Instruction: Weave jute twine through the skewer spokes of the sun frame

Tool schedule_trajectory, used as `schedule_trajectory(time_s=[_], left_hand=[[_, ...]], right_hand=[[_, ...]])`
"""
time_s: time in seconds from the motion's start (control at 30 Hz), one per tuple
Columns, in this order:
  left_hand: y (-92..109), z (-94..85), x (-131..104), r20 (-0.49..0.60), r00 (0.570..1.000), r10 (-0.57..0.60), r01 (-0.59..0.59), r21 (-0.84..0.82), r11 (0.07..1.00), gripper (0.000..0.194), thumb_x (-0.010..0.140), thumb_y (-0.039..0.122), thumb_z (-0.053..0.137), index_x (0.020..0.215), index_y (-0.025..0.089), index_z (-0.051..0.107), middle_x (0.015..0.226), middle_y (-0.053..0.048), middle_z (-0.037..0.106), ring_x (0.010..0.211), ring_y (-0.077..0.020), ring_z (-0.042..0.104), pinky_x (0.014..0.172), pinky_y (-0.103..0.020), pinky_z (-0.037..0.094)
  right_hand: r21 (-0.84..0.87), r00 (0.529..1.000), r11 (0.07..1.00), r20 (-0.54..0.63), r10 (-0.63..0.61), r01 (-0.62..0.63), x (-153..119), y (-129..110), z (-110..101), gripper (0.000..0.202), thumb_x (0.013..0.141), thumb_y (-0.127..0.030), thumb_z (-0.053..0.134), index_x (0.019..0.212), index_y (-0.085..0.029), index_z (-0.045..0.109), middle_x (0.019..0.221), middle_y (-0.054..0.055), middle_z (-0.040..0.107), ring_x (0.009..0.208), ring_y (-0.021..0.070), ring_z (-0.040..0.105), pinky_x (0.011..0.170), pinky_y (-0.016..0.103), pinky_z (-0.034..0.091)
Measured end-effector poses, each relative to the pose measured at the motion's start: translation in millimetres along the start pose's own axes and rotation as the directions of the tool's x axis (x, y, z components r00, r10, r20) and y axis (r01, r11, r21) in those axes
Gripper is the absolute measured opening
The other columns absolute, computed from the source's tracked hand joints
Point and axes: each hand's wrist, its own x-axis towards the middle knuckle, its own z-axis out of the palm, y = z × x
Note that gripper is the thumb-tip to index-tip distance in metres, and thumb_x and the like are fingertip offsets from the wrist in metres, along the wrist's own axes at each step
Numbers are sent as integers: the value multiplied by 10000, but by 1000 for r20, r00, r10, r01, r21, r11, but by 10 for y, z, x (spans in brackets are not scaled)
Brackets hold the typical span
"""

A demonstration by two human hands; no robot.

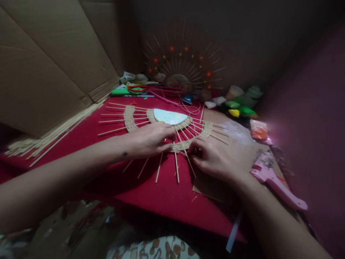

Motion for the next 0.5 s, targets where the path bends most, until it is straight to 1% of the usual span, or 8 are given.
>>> schedule_trajectory(time_s=[0.1,0.2,0.3,0.33,0.43,0.5], left_hand=[[2,67,189,41,999,-5,3,50,999,261,855,269,512,1089,191,596,860,-63,642,798,-188,551,674,-266,381],[-28,86,259,81,997,-12,7,59,998,354,845,342,540,1168,199,563,808,-51,633,709,-181,545,624,-266,369],[-31,75,251,79,996,-46,39,94,995,356,855,394,530,1158,210,564,788,-46,632,687,-179,545,605,-260,358],[-25,65,242,94,994,-55,46,95,994,343,856,399,528,1138,208,573,790,-47,634,686,-176,547,597,-256,355],[-2,14,218,191,979,-73,67,33,997,286,859,392,521,1052,197,604,818,-47,645,684,-159,558,586,-246,359],[1,-18,207,237,969,-72,78,-15,997,273,848,372,540,1048,198,602,841,-37,648,689,-150,561,589,-239,365]], right_hand=[[-60,1000,998,11,-23,23,-9,22,19,120,805,-153,524,825,-174,640,867,55,614,732,149,530,645,279,365],[-51,998,997,16,-57,57,-4,60,52,125,808,-158,519,827,-167,643,917,70,604,773,154,535,664,282,379],[-24,998,998,19,-63,63,11,96,70,109,804,-148,515,773,-163,618,916,69,590,745,139,521,655,279,385],[-15,998,998,21,-64,64,15,102,65,113,803,-146,510,754,-164,610,899,65,586,729,135,514,650,279,384],[-5,998,998,30,-55,55,13,106,16,136,799,-142,497,738,-167,616,849,58,583,720,143,505,644,290,378],[4,997,999,55,-45,45,-2,107,-34,136,790,-139,503,760,-173,631,848,58,584,718,147,505,639,290,378]])
